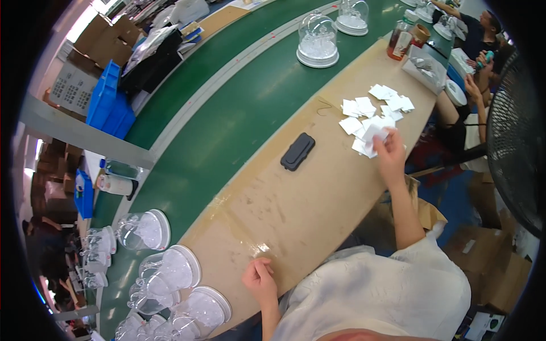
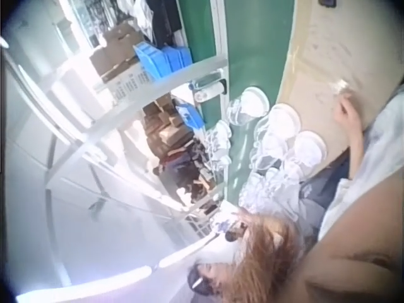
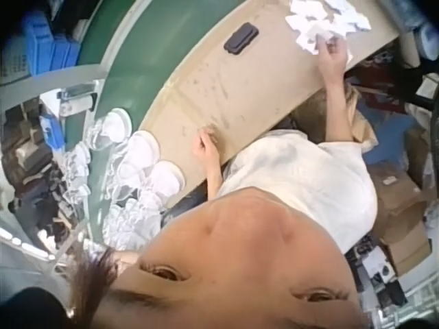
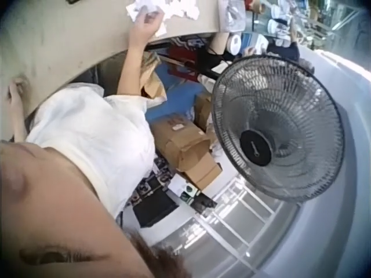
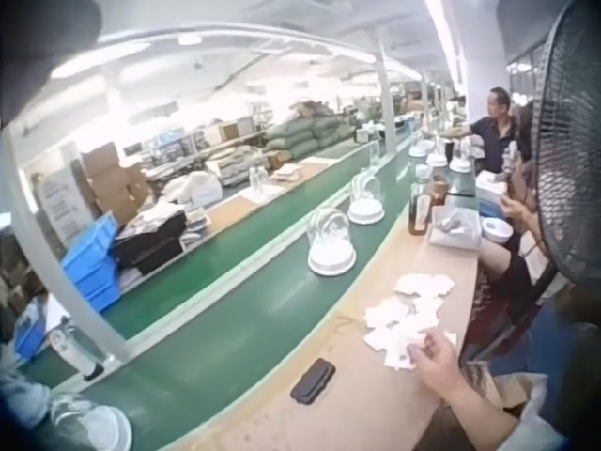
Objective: Assembling components of a light fixture, including the base, battery covers, and labels, on a factory assembly line.
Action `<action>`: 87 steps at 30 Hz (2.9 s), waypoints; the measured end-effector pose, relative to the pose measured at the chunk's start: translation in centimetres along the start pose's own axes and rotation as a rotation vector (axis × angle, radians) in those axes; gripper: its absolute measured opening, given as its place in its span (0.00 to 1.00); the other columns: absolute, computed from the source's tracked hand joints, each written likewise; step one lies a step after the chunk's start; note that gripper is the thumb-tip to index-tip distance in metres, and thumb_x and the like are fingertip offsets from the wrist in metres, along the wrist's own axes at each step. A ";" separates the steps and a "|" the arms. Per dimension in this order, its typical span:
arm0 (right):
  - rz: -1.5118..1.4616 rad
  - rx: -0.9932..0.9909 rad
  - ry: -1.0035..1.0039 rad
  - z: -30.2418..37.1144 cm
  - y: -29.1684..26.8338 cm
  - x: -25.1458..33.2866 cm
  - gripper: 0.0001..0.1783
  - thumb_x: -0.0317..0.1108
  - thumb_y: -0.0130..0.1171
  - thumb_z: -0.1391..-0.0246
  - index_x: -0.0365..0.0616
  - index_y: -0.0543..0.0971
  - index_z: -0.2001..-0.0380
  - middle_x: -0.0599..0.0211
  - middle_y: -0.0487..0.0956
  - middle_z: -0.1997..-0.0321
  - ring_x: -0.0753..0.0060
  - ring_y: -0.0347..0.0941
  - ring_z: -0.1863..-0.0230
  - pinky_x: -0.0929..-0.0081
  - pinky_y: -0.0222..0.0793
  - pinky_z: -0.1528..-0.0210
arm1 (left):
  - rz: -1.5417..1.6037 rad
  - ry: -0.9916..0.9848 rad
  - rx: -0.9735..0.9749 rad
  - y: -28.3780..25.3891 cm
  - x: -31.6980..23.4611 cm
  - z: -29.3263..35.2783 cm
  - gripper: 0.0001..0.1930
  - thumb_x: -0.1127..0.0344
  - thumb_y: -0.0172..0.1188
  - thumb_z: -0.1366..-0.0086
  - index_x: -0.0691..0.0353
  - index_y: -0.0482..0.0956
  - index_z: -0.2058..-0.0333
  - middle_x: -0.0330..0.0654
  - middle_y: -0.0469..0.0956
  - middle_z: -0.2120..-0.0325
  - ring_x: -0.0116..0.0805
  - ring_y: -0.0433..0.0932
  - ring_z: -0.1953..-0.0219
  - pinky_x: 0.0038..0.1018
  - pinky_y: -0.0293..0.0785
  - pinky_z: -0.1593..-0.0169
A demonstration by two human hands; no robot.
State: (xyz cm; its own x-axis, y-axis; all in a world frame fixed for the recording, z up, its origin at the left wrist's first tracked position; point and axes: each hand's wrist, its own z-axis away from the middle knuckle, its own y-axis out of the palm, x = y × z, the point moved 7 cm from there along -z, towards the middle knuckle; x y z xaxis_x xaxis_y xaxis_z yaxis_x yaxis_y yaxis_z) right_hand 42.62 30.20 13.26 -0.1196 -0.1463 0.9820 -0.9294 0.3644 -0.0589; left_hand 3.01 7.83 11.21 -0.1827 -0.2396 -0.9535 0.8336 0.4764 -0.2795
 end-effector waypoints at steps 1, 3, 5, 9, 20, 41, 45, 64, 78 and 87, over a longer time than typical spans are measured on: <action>-0.154 0.074 0.067 1.6 2.6 -0.7 0.11 0.27 0.53 0.38 0.42 0.69 0.53 0.70 0.76 0.64 0.81 0.74 0.67 0.82 0.72 0.67 | -0.022 0.013 -0.020 0.3 -1.0 -0.3 0.13 0.72 0.49 0.32 0.68 0.77 0.75 0.39 0.76 0.78 0.23 0.69 0.80 0.20 0.62 0.75; -0.275 0.299 0.251 5.5 6.9 -2.5 0.10 0.25 0.51 0.38 0.40 0.68 0.54 0.67 0.77 0.64 0.80 0.75 0.69 0.81 0.72 0.68 | 0.015 0.054 0.004 2.1 -3.2 -1.3 0.16 0.68 0.48 0.29 0.67 0.77 0.76 0.36 0.73 0.82 0.21 0.67 0.79 0.19 0.61 0.74; -0.302 0.407 0.359 7.4 8.1 -3.8 0.10 0.25 0.51 0.38 0.40 0.68 0.54 0.67 0.77 0.64 0.80 0.75 0.70 0.81 0.72 0.68 | -0.068 0.073 0.005 4.2 -6.0 -3.3 0.17 0.66 0.47 0.29 0.67 0.77 0.75 0.36 0.73 0.82 0.21 0.68 0.78 0.19 0.61 0.73; -0.234 0.462 0.265 6.9 7.1 -3.8 0.09 0.23 0.52 0.39 0.37 0.69 0.55 0.65 0.78 0.65 0.80 0.75 0.71 0.83 0.71 0.68 | -0.039 0.258 0.186 12.6 -13.9 -11.5 0.14 0.68 0.46 0.28 0.67 0.76 0.71 0.36 0.73 0.76 0.22 0.67 0.75 0.20 0.63 0.70; -0.330 0.503 0.339 6.8 7.2 -4.4 0.09 0.23 0.53 0.39 0.35 0.70 0.55 0.64 0.78 0.64 0.81 0.75 0.69 0.83 0.71 0.67 | -0.402 0.810 0.291 42.8 -26.5 -29.1 0.67 0.48 0.79 0.63 0.64 0.39 0.33 0.60 0.41 0.32 0.58 0.41 0.30 0.57 0.58 0.37; -0.326 0.469 0.253 6.5 8.7 -4.8 0.11 0.23 0.55 0.40 0.37 0.70 0.55 0.65 0.79 0.63 0.78 0.77 0.69 0.80 0.73 0.66 | 0.681 0.241 0.277 20.9 -17.8 -32.3 0.43 0.54 0.68 0.43 0.60 0.55 0.36 0.51 0.61 0.38 0.50 0.64 0.38 0.53 0.65 0.40; -0.225 0.406 0.182 6.2 8.1 -5.0 0.06 0.24 0.56 0.40 0.35 0.76 0.60 0.66 0.80 0.67 0.77 0.77 0.70 0.81 0.73 0.68 | 1.220 0.206 0.497 13.6 -16.4 -28.2 0.40 0.44 0.62 0.40 0.57 0.56 0.36 0.47 0.60 0.37 0.49 0.63 0.37 0.54 0.66 0.40; -0.873 0.526 -0.436 7.8 22.5 20.9 0.23 0.25 0.54 0.41 0.43 0.66 0.42 0.52 0.79 0.60 0.64 0.75 0.79 0.71 0.76 0.80 | 1.384 0.673 0.254 -4.8 -19.9 -21.6 0.47 0.33 0.58 0.43 0.55 0.55 0.33 0.42 0.58 0.34 0.43 0.57 0.33 0.43 0.54 0.32; -1.035 0.485 -0.346 4.0 26.9 20.9 0.30 0.35 0.63 0.43 0.34 0.65 0.42 0.58 0.77 0.58 0.71 0.76 0.66 0.81 0.74 0.66 | 1.162 0.724 -0.085 -6.9 -20.1 -20.1 0.45 0.33 0.55 0.41 0.57 0.57 0.34 0.44 0.61 0.36 0.45 0.60 0.35 0.46 0.58 0.34; -0.917 0.648 -0.500 1.8 26.8 21.2 0.14 0.26 0.52 0.37 0.32 0.72 0.50 0.51 0.76 0.51 0.76 0.68 0.73 0.80 0.65 0.71 | 1.250 0.479 0.099 -4.5 -19.5 -21.7 0.44 0.32 0.53 0.40 0.58 0.58 0.35 0.46 0.62 0.36 0.47 0.62 0.36 0.47 0.60 0.35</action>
State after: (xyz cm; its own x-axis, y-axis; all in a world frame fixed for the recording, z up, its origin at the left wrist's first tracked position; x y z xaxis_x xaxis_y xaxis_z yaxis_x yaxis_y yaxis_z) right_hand 14.54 35.23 32.20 0.6809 -0.4959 0.5389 -0.7247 -0.5622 0.3984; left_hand -8.47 28.68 28.66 0.5777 0.6357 -0.5120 0.6042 0.0886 0.7919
